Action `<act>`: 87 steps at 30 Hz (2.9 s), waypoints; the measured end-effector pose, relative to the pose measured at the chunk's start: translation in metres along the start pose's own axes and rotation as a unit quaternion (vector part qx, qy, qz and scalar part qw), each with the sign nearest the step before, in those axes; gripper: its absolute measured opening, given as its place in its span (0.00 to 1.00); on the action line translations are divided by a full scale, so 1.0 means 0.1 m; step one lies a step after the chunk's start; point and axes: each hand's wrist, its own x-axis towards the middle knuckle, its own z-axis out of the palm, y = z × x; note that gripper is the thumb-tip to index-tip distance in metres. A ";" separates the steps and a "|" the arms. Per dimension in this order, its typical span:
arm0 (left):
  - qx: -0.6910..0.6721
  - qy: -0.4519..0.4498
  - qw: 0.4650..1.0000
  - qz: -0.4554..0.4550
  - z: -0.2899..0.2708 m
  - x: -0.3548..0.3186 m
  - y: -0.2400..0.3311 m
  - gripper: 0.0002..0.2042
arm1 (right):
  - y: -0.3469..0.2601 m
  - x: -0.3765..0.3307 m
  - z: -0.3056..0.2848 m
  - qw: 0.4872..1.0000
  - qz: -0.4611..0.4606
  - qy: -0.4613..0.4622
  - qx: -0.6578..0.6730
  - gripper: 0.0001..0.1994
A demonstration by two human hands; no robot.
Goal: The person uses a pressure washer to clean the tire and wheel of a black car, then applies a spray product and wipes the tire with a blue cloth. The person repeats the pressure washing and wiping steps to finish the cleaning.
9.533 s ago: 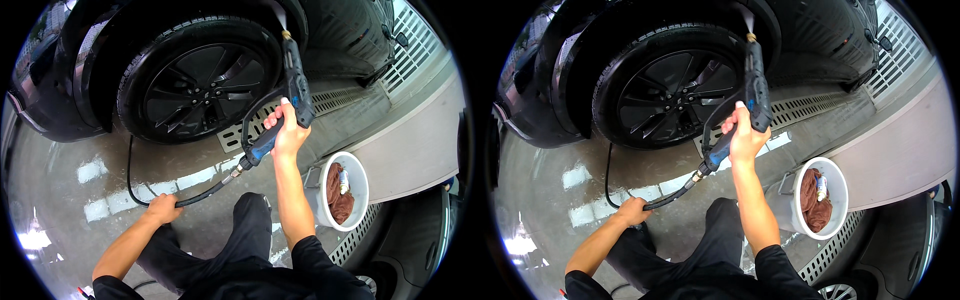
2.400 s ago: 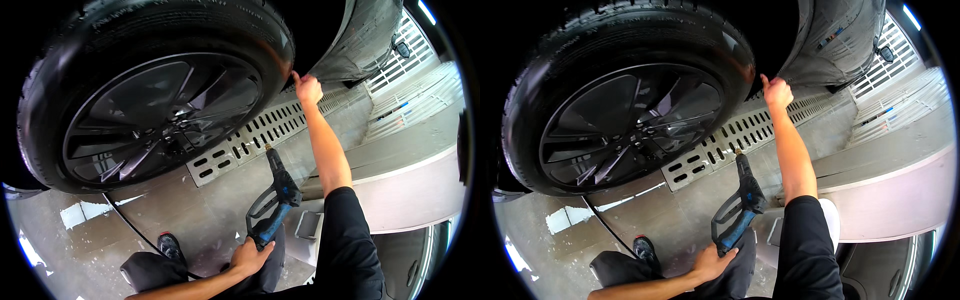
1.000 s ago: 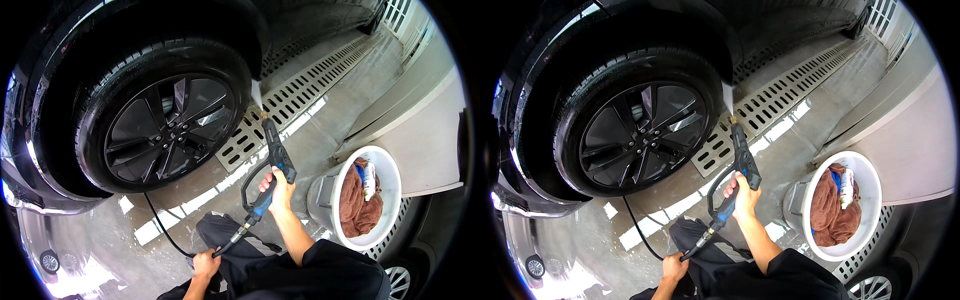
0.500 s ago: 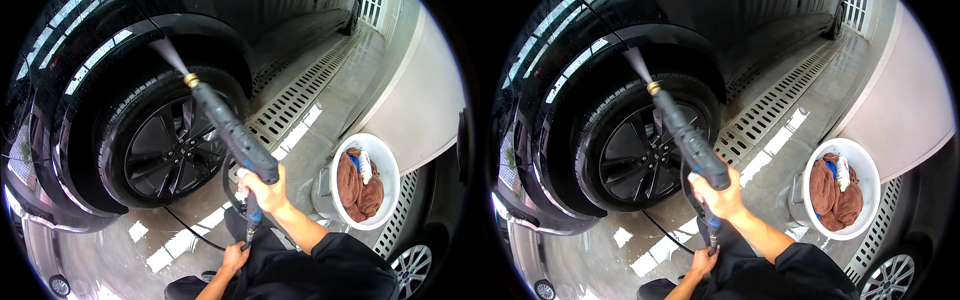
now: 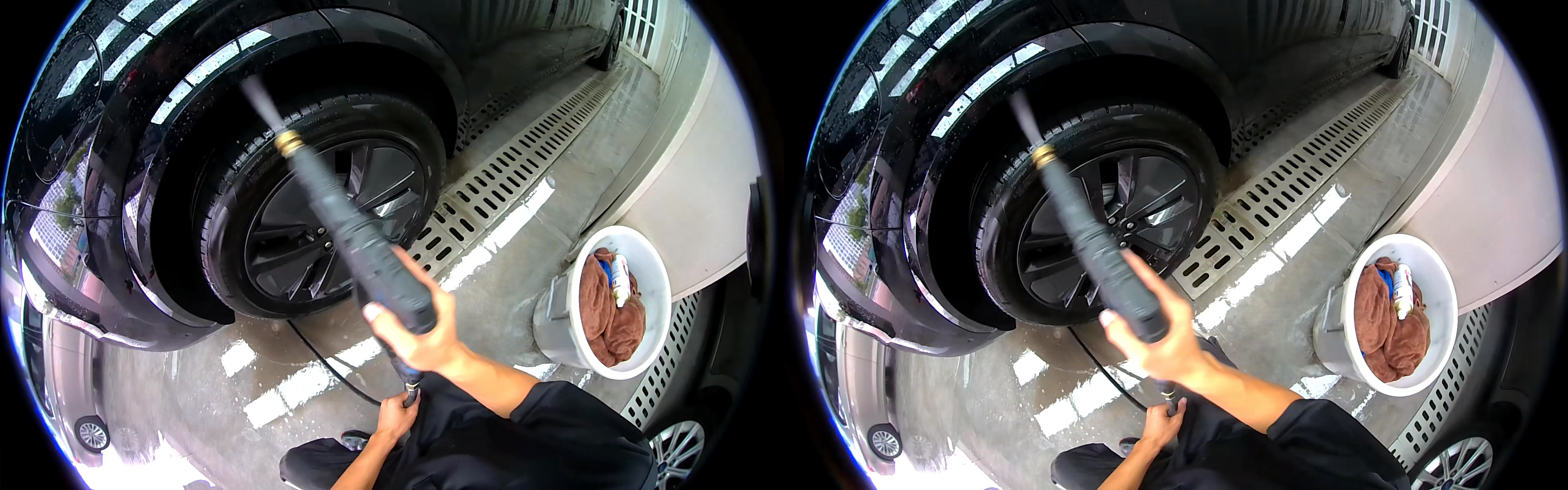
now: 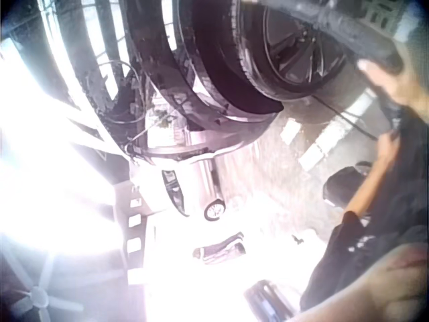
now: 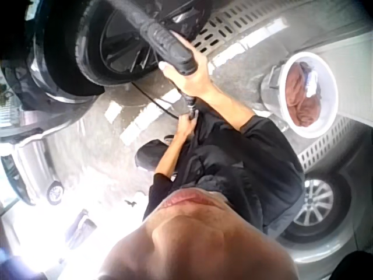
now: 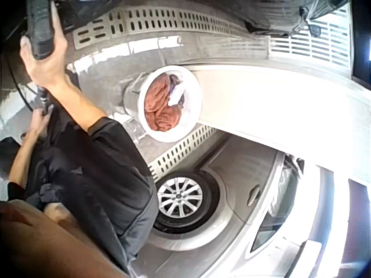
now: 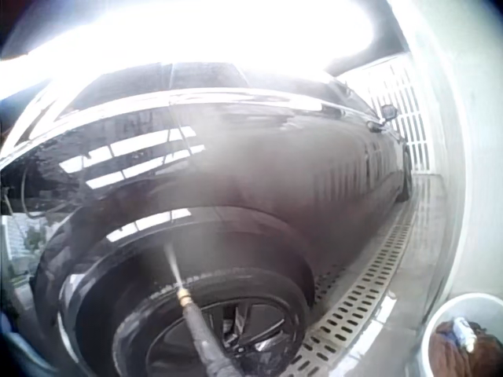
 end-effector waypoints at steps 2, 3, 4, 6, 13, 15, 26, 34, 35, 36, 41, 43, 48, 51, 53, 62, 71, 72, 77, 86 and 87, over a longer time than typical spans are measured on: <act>-0.001 -0.009 1.000 0.010 0.06 -0.01 0.01 0.17 | 0.02 -0.07 0.09 0.996 -0.001 -0.076 0.041 0.36; 0.001 -0.017 1.000 0.021 0.17 0.03 -0.14 0.17 | 0.01 -0.08 0.09 0.995 -0.024 -0.095 0.019 0.37; 0.003 -0.020 0.999 0.029 0.18 0.04 -0.17 0.17 | 0.05 -0.10 0.08 0.994 -0.045 -0.097 0.009 0.38; -0.006 0.005 1.000 0.027 0.18 0.05 -0.24 0.15 | -0.01 -0.15 0.02 0.999 -0.018 -0.036 0.020 0.38; 0.031 0.012 0.999 0.012 -0.06 0.11 -0.25 0.11 | 0.31 -0.27 -0.46 0.980 0.040 0.157 0.115 0.31; 0.035 0.014 0.999 0.018 -0.06 0.11 -0.31 0.11 | 0.37 -0.27 -0.52 0.971 0.033 0.209 0.115 0.19; 0.084 0.037 0.996 0.021 -0.19 0.00 -0.46 0.14 | 0.70 -0.34 -0.77 0.919 0.154 0.329 0.153 0.07; 0.042 0.047 0.997 0.045 -0.07 0.10 -0.34 0.11 | 0.47 -0.30 -0.46 0.979 0.079 0.157 0.105 0.25; 0.048 0.054 0.996 0.049 -0.05 0.09 -0.37 0.12 | 0.49 -0.28 -0.45 0.982 0.070 0.146 0.097 0.29; 0.055 0.063 0.995 0.051 -0.04 0.07 -0.39 0.12 | 0.54 -0.28 -0.50 0.976 0.071 0.151 0.139 0.32; 0.077 0.078 0.991 0.071 -0.21 -0.04 -0.50 0.20 | 0.93 -0.36 -0.86 0.906 0.161 0.327 0.215 0.10; 0.108 0.088 0.987 0.075 -0.34 -0.09 -0.49 0.20 | 1.09 -0.40 -1.00 0.894 0.177 0.350 0.217 0.08; 0.136 0.164 0.964 0.160 -0.70 -0.16 -0.41 0.16 | 1.60 -0.42 -1.37 0.887 0.337 0.292 0.120 0.22; 0.248 0.277 0.910 0.183 -1.29 0.16 -0.50 0.15 | 1.79 -0.60 -1.47 0.920 0.361 0.152 -0.017 0.28; 0.316 0.327 0.881 0.126 -1.78 0.12 -0.22 0.16 | 1.32 -0.64 -1.56 0.941 0.332 -0.003 -0.059 0.30; 0.524 0.244 0.814 0.061 -3.22 -0.26 -2.12 0.22 | -0.16 -1.38 -5.43 0.638 0.281 0.364 -0.617 0.23; 0.421 0.036 0.889 -0.177 -2.73 -1.07 -3.31 0.19 | 0.14 -1.08 -5.31 0.526 0.449 0.252 -0.677 0.46; 0.412 0.027 0.894 -0.174 -2.61 -0.98 -3.32 0.19 | 0.08 -1.16 -5.60 0.553 0.468 0.232 -0.650 0.48; 0.369 0.019 0.915 -0.164 -2.14 -0.69 -3.35 0.19 | -0.36 -0.88 -5.42 0.640 0.555 0.246 -0.472 0.45; 0.340 0.048 0.933 -0.110 -2.12 -0.36 -3.24 0.18 | -1.21 -1.17 -5.11 0.763 0.272 0.391 -0.438 0.51; 0.337 0.067 0.935 -0.087 -2.19 -0.37 -3.22 0.18 | -1.30 -1.13 -5.02 0.784 0.231 0.371 -0.441 0.51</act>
